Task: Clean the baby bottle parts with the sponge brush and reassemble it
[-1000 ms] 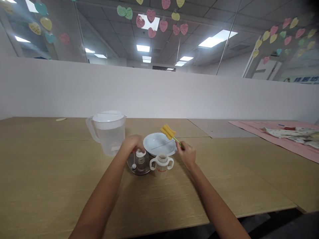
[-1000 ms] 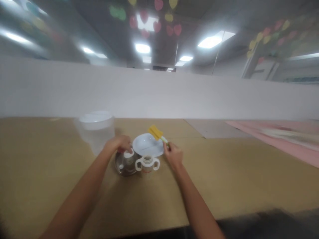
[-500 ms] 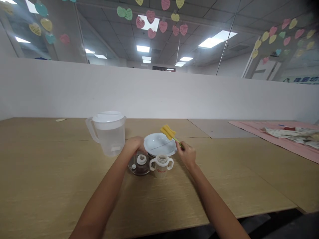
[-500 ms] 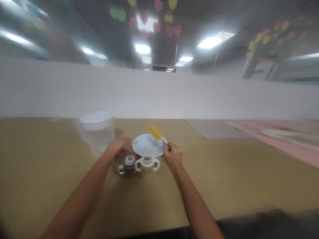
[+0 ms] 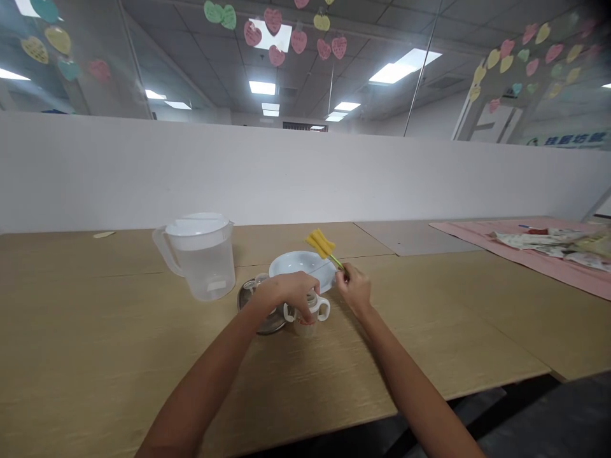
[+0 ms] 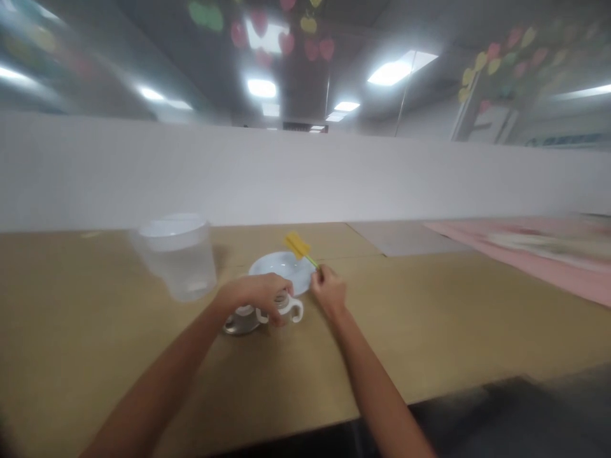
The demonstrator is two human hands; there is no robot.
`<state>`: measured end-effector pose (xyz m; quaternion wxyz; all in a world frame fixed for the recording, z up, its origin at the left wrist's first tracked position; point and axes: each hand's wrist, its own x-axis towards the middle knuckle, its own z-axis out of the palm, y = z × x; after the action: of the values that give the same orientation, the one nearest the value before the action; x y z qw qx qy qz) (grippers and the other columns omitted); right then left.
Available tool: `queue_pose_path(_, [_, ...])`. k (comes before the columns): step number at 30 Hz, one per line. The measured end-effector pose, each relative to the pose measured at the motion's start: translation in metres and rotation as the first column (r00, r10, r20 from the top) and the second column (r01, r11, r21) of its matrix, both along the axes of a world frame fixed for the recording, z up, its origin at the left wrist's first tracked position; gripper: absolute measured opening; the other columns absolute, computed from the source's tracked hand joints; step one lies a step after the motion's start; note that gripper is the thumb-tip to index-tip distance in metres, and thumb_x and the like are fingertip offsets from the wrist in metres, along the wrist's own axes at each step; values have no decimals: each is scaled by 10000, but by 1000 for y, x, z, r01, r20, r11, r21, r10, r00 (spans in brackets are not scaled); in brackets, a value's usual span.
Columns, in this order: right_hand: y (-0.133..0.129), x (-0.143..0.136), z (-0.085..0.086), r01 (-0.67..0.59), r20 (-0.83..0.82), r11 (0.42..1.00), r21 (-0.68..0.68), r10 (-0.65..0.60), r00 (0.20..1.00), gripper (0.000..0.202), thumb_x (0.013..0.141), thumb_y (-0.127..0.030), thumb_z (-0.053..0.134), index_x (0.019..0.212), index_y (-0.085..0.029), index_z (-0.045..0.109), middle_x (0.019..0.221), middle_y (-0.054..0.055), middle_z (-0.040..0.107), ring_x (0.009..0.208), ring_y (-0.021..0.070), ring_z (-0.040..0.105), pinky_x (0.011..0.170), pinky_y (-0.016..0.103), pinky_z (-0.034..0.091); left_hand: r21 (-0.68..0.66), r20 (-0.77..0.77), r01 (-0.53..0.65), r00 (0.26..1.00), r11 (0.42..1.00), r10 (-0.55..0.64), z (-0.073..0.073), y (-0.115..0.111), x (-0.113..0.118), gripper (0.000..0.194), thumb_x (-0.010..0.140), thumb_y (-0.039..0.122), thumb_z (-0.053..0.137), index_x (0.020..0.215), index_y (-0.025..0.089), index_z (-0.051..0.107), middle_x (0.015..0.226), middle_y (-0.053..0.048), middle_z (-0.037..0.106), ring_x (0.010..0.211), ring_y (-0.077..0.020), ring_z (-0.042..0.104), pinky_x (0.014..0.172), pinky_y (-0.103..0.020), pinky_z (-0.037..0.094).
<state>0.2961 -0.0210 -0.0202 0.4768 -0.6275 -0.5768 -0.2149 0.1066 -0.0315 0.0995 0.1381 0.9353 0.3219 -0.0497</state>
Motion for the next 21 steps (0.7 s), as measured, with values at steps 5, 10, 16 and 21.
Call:
queue_pose_path(5, [-2,-1,3,27,-145,998,50,-19,989,375,858,-275,276,984,-119,593,720,75,617,606,156,513,548,241,311,-54,229,138,966,989,-122,13,6,-9,512,507,354,726,998,247,622,987,-11,630,903,-206,569,737,-251,423])
queue_pose_path(10, [-4,-2,7,65,-244,994,86,-42,969,435,902,-340,248,1149,-128,538,751,66,624,623,161,539,553,241,335,-143,665,170,746,975,-32,27,14,-23,547,586,290,710,1111,207,580,1151,-43,591,1055,-213,537,896,-288,404])
queue_pose_path(16, [-6,-3,4,-60,-226,974,218,110,968,442,894,-350,288,1147,-106,556,810,95,644,654,153,570,609,241,407,-5,837,-161,539,987,93,17,38,-24,639,561,357,740,1143,166,557,1134,-74,601,1024,-212,553,895,-301,415])
queue_pose_path(21, [-9,1,7,-199,-38,969,147,206,978,350,840,-288,367,934,-160,679,788,66,667,620,124,564,587,214,391,306,733,-345,680,887,12,11,50,-28,521,566,306,734,1054,174,605,1031,-55,616,955,-213,562,856,-305,425])
